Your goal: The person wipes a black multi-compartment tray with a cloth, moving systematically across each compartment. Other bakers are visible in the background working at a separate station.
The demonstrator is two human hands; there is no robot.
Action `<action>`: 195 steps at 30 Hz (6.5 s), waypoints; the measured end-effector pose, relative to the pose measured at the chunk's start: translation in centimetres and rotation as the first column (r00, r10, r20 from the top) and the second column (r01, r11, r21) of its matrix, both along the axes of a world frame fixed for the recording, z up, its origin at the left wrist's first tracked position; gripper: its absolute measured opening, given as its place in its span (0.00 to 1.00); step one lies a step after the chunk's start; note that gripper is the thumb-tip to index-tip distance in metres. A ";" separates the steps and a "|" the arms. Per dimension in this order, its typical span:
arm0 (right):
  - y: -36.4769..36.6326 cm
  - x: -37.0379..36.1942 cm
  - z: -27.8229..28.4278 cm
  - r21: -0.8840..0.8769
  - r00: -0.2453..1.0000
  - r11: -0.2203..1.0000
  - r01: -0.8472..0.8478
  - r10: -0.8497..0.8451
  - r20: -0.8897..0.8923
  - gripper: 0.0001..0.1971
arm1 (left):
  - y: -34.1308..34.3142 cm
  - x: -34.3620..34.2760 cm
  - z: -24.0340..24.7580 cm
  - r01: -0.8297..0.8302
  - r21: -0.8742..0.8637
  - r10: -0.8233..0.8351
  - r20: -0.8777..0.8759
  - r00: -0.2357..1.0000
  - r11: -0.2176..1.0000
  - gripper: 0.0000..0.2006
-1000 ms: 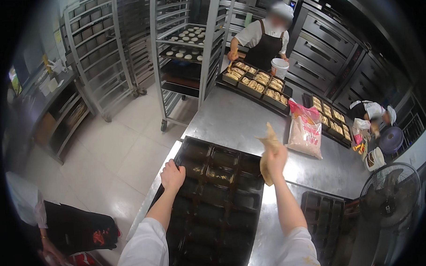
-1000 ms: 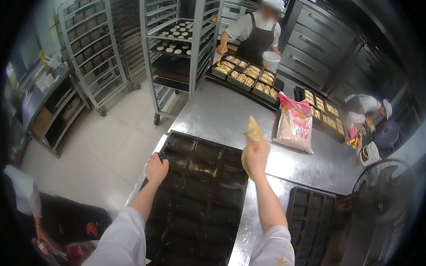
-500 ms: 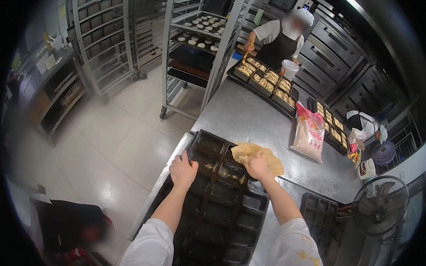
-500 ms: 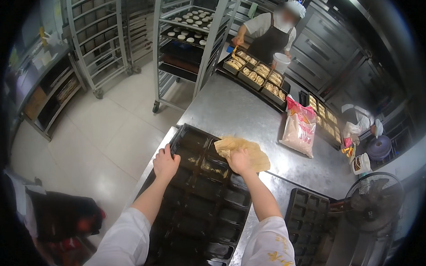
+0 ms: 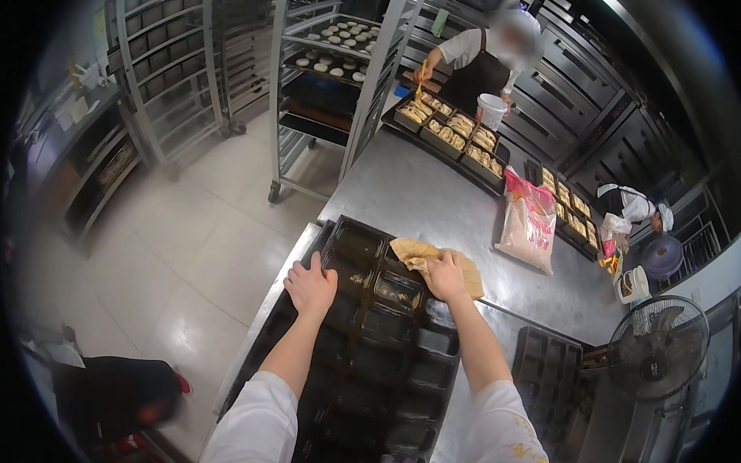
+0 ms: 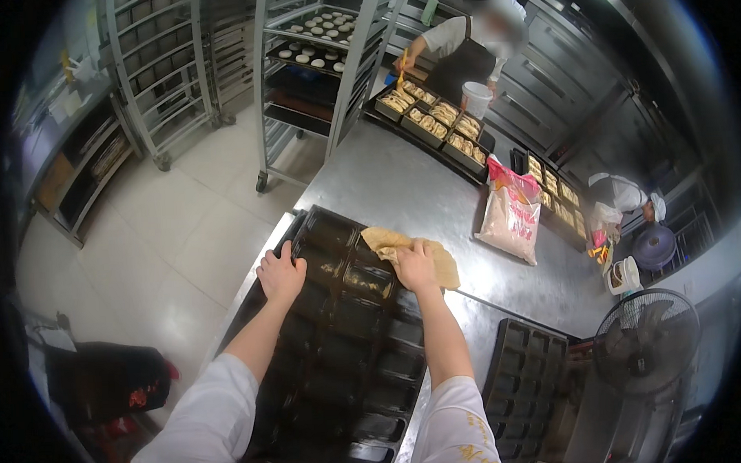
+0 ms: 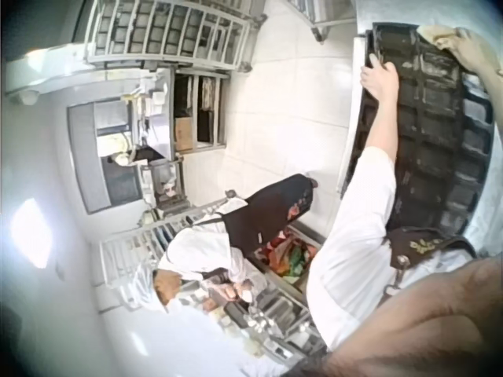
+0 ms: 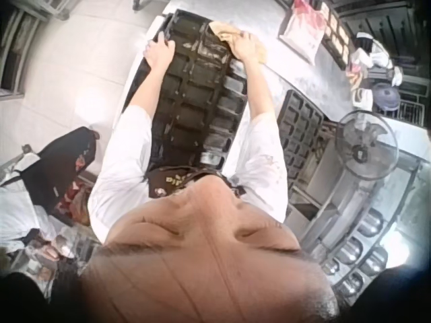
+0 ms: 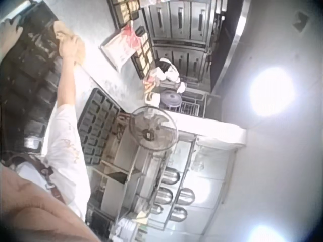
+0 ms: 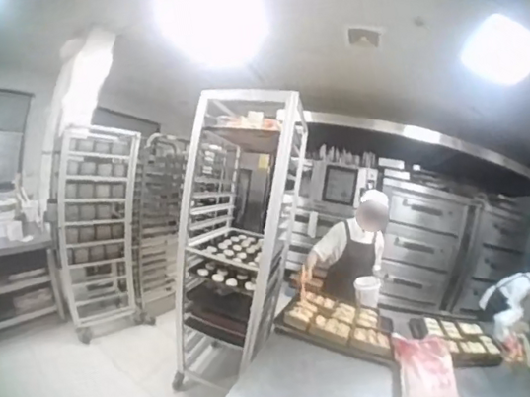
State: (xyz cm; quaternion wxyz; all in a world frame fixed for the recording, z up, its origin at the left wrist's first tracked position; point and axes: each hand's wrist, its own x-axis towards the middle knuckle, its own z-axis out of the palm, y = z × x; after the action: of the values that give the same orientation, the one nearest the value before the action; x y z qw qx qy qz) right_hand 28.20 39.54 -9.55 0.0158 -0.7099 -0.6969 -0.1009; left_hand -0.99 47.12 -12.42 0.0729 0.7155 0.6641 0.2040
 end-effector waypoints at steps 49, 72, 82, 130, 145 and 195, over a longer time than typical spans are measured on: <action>-2.0 -1.6 2.3 -0.052 0.997 0.999 -0.009 0.004 -0.082 0.15 | 2.7 -1.1 -0.8 0.219 -0.108 -0.192 0.222 0.956 0.970 0.25; -8.9 16.4 3.9 -0.260 0.700 0.680 0.685 -0.714 -0.025 0.19 | 2.8 -0.5 -1.4 0.254 -0.103 -0.220 0.262 0.940 0.962 0.25; -1.5 0.8 8.5 0.217 0.489 0.859 0.464 -0.044 -0.871 0.14 | 3.1 -1.8 -1.2 0.225 -0.114 -0.193 0.237 0.952 0.968 0.25; 0.7 -4.8 13.8 -0.528 0.951 0.829 0.184 -0.015 0.309 0.12 | 3.1 -3.0 -0.9 0.242 -0.151 -0.214 0.179 0.960 0.958 0.24; -0.6 -5.1 1.1 -0.034 0.981 0.997 0.062 -0.067 -0.183 0.17 | 3.3 -2.1 -1.2 0.244 -0.087 -0.220 0.227 0.949 0.966 0.24; -1.3 -14.8 -2.1 0.059 0.617 0.907 0.417 -0.235 -0.751 0.18 | 3.3 -1.6 -0.6 0.240 -0.119 -0.214 0.199 0.956 0.963 0.25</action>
State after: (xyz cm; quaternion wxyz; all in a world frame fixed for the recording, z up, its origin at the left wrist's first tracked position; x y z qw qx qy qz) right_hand 13.41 38.22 -11.69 0.3539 -0.7988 -0.4740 0.1093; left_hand -2.61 50.45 -13.06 0.2080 0.7581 0.5806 0.2118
